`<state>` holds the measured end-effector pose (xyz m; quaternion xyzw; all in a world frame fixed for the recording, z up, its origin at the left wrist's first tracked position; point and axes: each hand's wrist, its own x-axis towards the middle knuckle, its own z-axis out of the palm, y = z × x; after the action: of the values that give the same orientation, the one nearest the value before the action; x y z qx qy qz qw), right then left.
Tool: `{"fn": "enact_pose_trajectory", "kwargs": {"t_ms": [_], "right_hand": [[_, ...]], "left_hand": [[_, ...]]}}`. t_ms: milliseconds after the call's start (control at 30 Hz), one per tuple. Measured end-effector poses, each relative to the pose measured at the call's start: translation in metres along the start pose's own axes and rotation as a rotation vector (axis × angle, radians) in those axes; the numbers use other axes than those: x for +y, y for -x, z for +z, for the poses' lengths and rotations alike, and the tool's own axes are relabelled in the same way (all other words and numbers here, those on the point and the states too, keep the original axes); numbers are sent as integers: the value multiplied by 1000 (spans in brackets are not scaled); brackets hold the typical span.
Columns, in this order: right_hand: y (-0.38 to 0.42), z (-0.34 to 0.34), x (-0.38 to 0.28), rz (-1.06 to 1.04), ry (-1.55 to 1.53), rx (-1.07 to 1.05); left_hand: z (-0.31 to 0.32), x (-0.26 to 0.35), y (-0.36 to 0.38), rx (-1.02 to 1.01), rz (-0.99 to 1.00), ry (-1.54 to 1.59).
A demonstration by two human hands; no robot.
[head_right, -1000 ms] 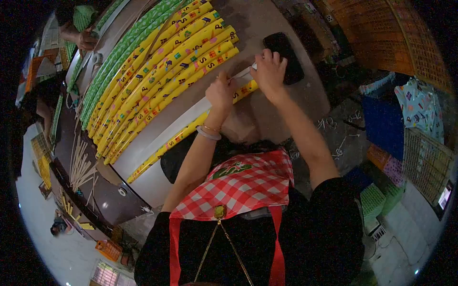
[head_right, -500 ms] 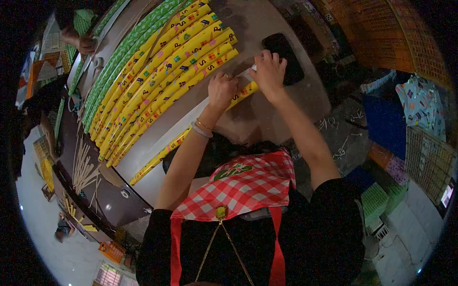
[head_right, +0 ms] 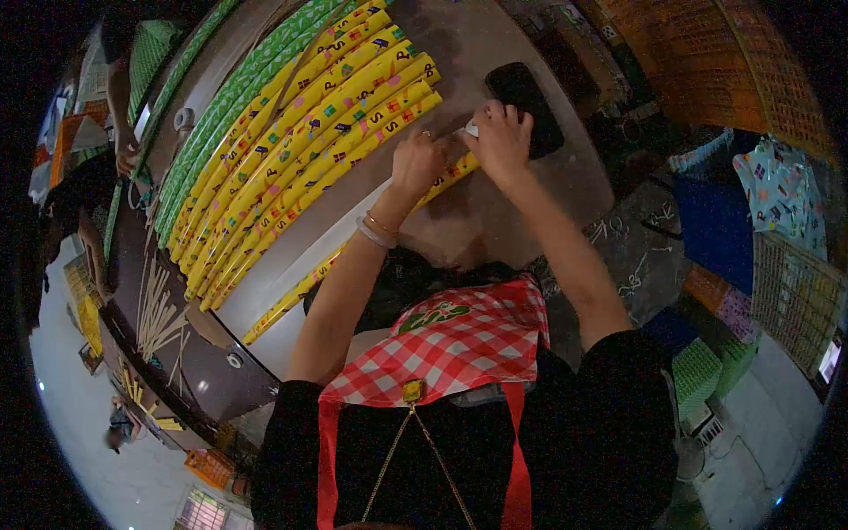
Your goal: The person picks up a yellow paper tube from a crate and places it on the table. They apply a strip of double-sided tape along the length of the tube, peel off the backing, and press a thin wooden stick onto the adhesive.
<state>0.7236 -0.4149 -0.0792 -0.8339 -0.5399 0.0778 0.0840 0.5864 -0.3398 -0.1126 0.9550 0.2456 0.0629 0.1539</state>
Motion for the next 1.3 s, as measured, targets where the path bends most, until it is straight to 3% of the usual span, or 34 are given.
{"fn": "enact_pose_trajectory", "kwargs": {"t_ms": [167, 567, 1000, 1067, 1200, 1300], "right_hand": [[6, 1, 3, 2, 7, -39], [7, 0, 4, 40, 7, -64], [5, -1, 2, 61, -29, -45], [9, 1, 2, 54, -81, -12], [12, 8, 9, 27, -159, 78], [12, 14, 14, -28, -250, 169]], "left_hand": [[3, 6, -10, 246, -169, 231], [8, 7, -25, 102, -180, 344], [6, 6, -34, 217, -78, 379], [2, 5, -36, 71, -115, 378], [6, 12, -40, 98, -213, 309], [10, 11, -41, -64, -293, 295]]}}
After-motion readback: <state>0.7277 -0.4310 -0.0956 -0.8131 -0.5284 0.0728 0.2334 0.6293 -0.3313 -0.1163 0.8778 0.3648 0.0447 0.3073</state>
